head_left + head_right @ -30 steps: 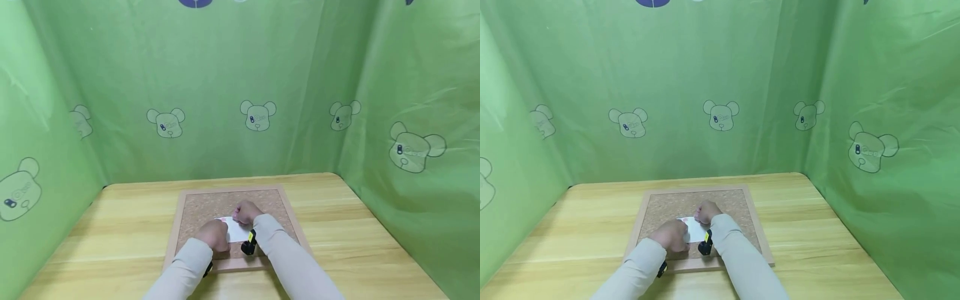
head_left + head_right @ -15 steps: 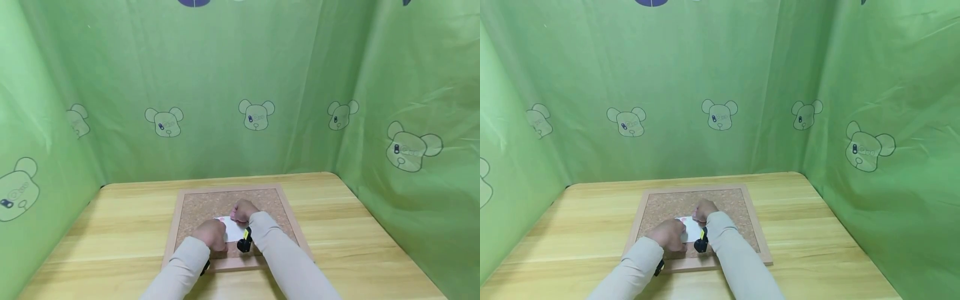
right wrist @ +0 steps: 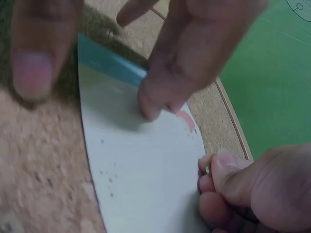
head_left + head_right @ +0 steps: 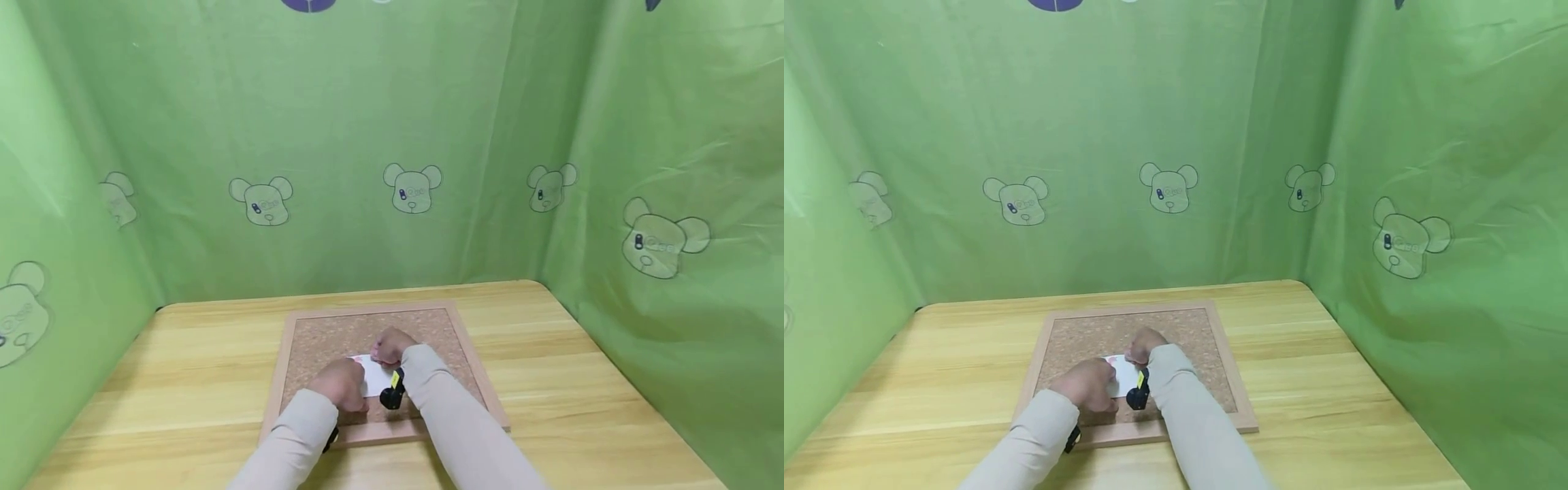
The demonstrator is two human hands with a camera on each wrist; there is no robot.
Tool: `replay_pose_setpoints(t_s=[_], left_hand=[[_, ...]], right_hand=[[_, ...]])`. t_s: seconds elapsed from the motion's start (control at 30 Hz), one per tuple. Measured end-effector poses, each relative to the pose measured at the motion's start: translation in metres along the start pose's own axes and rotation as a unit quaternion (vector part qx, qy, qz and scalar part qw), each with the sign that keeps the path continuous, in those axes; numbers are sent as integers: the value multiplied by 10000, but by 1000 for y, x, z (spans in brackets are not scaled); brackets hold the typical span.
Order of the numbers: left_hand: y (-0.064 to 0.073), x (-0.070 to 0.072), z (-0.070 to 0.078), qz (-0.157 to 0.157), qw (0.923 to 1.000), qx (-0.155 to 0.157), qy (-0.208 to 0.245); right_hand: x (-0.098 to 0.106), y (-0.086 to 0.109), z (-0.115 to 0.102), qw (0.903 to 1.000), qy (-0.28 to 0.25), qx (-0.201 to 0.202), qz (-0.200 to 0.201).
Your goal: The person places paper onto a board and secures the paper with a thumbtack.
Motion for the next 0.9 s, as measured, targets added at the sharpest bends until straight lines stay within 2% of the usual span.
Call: replay_pose_setpoints(t_s=[0.1, 0.23, 0.43, 0.6, 0.67, 0.9], left_hand=[[1, 2, -2, 44, 9999, -6, -117], [1, 1, -1, 32, 9999, -53, -93], [2, 0, 1, 77, 9999, -67, 115], [2, 1, 0, 68, 9999, -41, 150], [1, 0, 0, 49, 9999, -51, 109], [1, 1, 0, 46, 9997, -59, 236]], right_hand=[[-2, 0, -4, 9998, 34, 185, -57], [-2, -1, 1, 9995, -284, 89, -116], [4, -2, 3, 9997, 175, -130, 134], [4, -3, 6, 9991, -41, -394, 179], [4, -3, 6, 9988, -141, -416, 211], [8, 1, 3, 9983, 269, -292, 415]])
Point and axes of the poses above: each hand's wrist, its own y-axis away from the middle knuckle, its own x-axis out of the back of the hand, z = x × y, the point moved 9 cm from there along -y, towards the middle knuckle, and after that the axes turned 7 degrees about -x, right-handed, at the moved point
